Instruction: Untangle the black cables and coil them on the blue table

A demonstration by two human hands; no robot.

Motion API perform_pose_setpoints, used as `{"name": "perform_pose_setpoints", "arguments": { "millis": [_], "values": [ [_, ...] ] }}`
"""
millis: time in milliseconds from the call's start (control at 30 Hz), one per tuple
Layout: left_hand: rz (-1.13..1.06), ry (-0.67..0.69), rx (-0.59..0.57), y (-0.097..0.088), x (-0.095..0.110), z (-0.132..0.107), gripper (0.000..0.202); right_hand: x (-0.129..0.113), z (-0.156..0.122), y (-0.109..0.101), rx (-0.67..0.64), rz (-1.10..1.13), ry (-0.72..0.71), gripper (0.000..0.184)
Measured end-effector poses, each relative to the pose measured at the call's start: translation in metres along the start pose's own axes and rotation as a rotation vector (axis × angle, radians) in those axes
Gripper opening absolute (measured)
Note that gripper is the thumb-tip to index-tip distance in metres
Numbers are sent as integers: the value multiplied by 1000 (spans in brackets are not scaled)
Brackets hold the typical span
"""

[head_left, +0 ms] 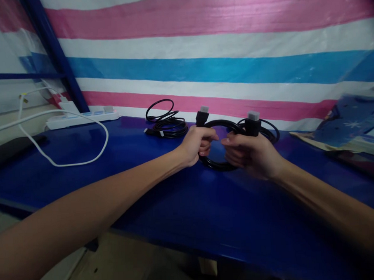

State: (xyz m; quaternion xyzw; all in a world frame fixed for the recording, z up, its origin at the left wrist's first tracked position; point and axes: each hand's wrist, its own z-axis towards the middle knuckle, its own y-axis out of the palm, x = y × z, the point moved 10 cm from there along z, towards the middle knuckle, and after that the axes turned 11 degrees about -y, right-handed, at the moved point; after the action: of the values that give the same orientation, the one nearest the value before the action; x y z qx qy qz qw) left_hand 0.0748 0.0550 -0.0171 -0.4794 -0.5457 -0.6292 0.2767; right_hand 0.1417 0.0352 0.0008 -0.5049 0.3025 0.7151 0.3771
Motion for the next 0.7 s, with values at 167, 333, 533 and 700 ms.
{"name": "perform_pose_setpoints", "arguments": {
  "millis": [167,333,533,700],
  "values": [
    [41,41,-41,7,5,1,32,-6,2,-6,29,-43,-19,43],
    [87,70,-70,13,11,-1,32,-5,6,-17,21,-50,-14,41],
    [128,69,-92,13,8,0,36,5,8,-23,30,-29,15,39],
    [164,35,-141,15,2,0,36,12,10,-28,53,-33,16,38]
  ]
}}
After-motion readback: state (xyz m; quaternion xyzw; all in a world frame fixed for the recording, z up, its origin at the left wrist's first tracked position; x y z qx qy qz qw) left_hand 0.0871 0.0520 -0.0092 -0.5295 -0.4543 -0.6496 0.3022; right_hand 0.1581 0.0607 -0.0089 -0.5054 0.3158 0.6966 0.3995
